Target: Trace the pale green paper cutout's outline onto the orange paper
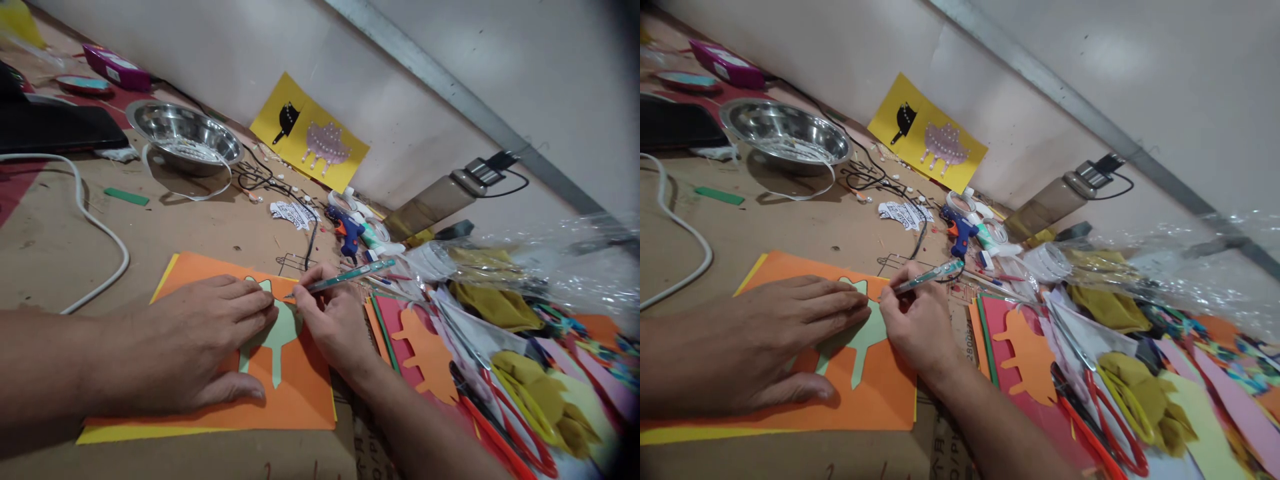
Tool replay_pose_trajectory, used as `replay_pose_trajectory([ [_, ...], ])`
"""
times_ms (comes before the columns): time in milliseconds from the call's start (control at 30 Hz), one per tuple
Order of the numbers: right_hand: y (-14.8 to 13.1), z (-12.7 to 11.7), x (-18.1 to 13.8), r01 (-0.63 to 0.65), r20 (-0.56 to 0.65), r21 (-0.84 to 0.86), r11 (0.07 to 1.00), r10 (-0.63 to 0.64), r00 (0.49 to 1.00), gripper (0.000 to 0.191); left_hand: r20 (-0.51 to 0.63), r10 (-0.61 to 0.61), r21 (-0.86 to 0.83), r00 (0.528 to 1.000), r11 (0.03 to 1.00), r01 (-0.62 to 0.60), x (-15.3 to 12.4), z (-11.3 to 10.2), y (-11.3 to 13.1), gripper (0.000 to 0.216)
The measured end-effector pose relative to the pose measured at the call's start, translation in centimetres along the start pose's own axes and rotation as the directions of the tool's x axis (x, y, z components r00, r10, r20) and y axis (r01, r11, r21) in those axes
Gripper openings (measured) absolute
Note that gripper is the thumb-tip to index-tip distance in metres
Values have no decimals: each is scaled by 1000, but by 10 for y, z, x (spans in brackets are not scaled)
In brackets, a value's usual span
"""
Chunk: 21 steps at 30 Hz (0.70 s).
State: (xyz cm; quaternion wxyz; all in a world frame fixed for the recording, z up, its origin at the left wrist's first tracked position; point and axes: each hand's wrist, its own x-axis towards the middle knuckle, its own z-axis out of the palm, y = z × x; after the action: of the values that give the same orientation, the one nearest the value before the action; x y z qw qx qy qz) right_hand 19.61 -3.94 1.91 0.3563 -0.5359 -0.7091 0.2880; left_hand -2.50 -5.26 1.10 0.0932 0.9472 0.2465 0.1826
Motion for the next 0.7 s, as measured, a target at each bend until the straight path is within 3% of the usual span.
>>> replay_pose_trajectory([
  [300, 10, -3, -12, -58, -22, 90, 994, 60, 998, 14, 17, -6, 24, 1000, 1000, 6, 4, -7, 3, 55],
  [700, 1, -1, -10, -16, 26, 62, 998, 15, 1000, 13, 57, -57, 25, 997, 998, 56, 2, -8, 8, 59],
])
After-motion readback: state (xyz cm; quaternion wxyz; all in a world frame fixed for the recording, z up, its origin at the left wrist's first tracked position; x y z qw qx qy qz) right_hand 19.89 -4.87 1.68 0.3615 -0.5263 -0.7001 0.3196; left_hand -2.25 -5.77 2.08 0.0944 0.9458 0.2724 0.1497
